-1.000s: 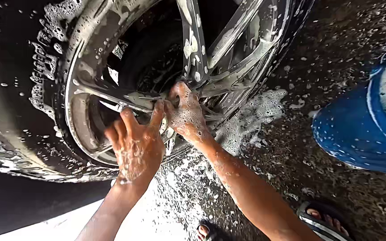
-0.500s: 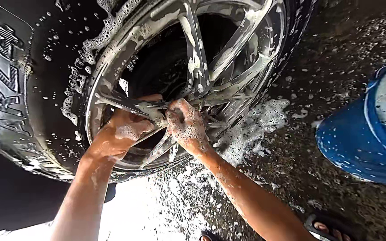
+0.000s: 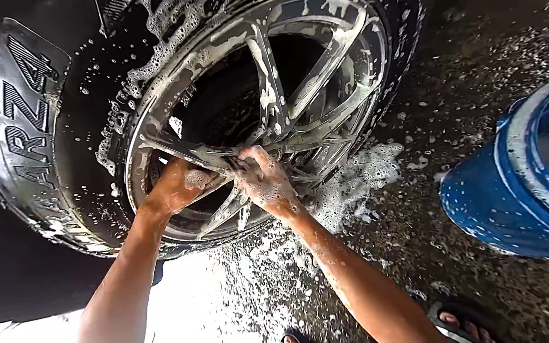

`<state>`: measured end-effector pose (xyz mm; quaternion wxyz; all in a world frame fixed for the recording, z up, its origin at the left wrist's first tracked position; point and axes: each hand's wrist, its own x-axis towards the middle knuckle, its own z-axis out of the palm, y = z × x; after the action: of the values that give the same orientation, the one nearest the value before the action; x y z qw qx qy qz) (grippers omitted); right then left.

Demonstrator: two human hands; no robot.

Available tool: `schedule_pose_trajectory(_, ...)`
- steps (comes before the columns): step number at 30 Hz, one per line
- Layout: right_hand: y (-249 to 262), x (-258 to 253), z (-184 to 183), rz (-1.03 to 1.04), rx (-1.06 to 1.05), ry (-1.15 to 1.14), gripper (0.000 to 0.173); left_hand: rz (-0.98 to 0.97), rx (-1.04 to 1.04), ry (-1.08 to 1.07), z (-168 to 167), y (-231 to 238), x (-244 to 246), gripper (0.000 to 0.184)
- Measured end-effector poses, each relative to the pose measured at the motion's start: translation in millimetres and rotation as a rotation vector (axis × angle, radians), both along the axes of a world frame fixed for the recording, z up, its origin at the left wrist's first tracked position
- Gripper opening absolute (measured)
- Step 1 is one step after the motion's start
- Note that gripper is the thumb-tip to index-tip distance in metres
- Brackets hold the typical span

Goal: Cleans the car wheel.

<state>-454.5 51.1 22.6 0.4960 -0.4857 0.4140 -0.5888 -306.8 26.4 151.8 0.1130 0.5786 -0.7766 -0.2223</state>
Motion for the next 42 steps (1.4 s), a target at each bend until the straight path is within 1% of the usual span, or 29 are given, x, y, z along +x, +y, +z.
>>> schedule_pose_trajectory(2,6,-1,-19,0.014,-0.017,-0.001,0.044,0.001,-0.02,0.006,-1,3,-3,0.027)
schedule_pose_trajectory(4,9,4,-26,-0.068,-0.111,0.055,0.045,0.026,-0.001,0.021,-2,3,-2,0.027)
schedule_pose_trajectory(6,13,16,-8,-0.185,-0.166,0.111,0.036,0.048,0.039,0.046,-1,4,1,0.033)
schedule_pose_trajectory(7,15,20,6,-0.219,-0.148,0.144,0.033,0.057,0.065,0.078,-1,4,1,0.034)
schedule_pose_trajectory(8,18,21,18,-0.21,-0.099,0.191,0.03,0.063,0.08,0.117,-2,4,0,0.033)
schedule_pose_trajectory(9,19,21,21,-0.188,-0.062,0.249,0.031,0.061,0.092,0.153,-3,2,-1,0.033)
schedule_pose_trajectory(12,14,16,-16,-0.168,-0.056,0.502,0.052,0.058,0.124,0.203,-3,-1,-4,0.032)
schedule_pose_trajectory(13,10,14,-27,-0.201,-0.066,0.565,0.053,0.073,0.125,0.205,-3,-1,-7,0.032)
schedule_pose_trajectory(14,10,17,-30,-0.242,-0.069,0.587,0.053,0.093,0.121,0.206,-4,0,-7,0.032)
schedule_pose_trajectory(16,17,25,-6,-0.271,-0.026,0.552,0.052,0.101,0.076,0.19,-4,2,-7,0.034)
schedule_pose_trajectory(18,27,35,24,-0.3,-0.054,0.466,0.047,0.081,0.064,0.206,-6,0,-2,0.033)
schedule_pose_trajectory(19,30,37,28,-0.284,-0.076,0.421,0.044,0.079,0.069,0.232,-9,-1,-1,0.032)
schedule_pose_trajectory(20,30,34,21,-0.226,-0.098,0.375,0.045,0.07,0.083,0.253,-12,-2,1,0.032)
schedule_pose_trajectory(21,26,24,5,-0.116,-0.105,0.311,0.048,0.063,0.087,0.268,-13,-4,2,0.032)
schedule_pose_trajectory(23,4,5,-33,0.096,-0.135,0.066,0.046,0.059,0.066,0.263,-12,-7,4,0.034)
schedule_pose_trajectory(24,-4,5,-47,0.147,-0.132,-0.1,0.044,0.071,0.049,0.243,-12,-7,4,0.035)
schedule_pose_trajectory(25,-5,8,-54,0.112,-0.101,-0.18,0.041,0.071,0.043,0.217,-13,-5,4,0.037)
schedule_pose_trajectory(27,-1,8,-48,-0.052,-0.016,-0.071,0.037,0.061,0.013,0.172,-14,-6,-1,0.042)
schedule_pose_trajectory(28,4,9,-42,-0.099,-0.002,0.003,0.038,0.059,-0.006,0.131,-13,-6,-1,0.045)
schedule_pose_trajectory(29,8,12,-34,-0.113,0.031,0.011,0.036,0.048,-0.031,0.084,-13,-7,0,0.046)
schedule_pose_trajectory(30,12,15,-25,-0.087,0.069,-0.028,0.035,0.038,-0.057,0.042,-12,-8,0,0.045)
schedule_pose_trajectory(33,25,20,16,0.092,0.132,-0.26,0.034,0.038,-0.164,-0.074,-11,-2,-5,0.043)
schedule_pose_trajectory(35,32,28,45,0.124,0.194,-0.359,0.028,-0.004,-0.239,-0.102,-9,5,-7,0.039)
schedule_pose_trajectory(36,33,31,50,0.121,0.211,-0.35,0.024,-0.012,-0.258,-0.101,-8,8,-7,0.037)
schedule_pose_trajectory(37,33,33,46,0.101,0.198,-0.297,0.028,-0.01,-0.266,-0.101,-8,8,-7,0.036)
schedule_pose_trajectory(39,32,34,18,0.07,0.165,-0.116,0.05,0.033,-0.269,-0.099,-11,6,-10,0.035)
schedule_pose_trajectory(40,30,31,7,0.097,0.175,-0.062,0.055,0.048,-0.261,-0.071,-12,5,-11,0.036)
schedule_pose_trajectory(41,27,28,5,0.133,0.188,-0.065,0.057,0.054,-0.25,-0.021,-13,3,-11,0.039)
schedule_pose_trajectory(42,26,27,10,0.172,0.198,-0.146,0.056,0.053,-0.237,0.037,-14,2,-8,0.042)
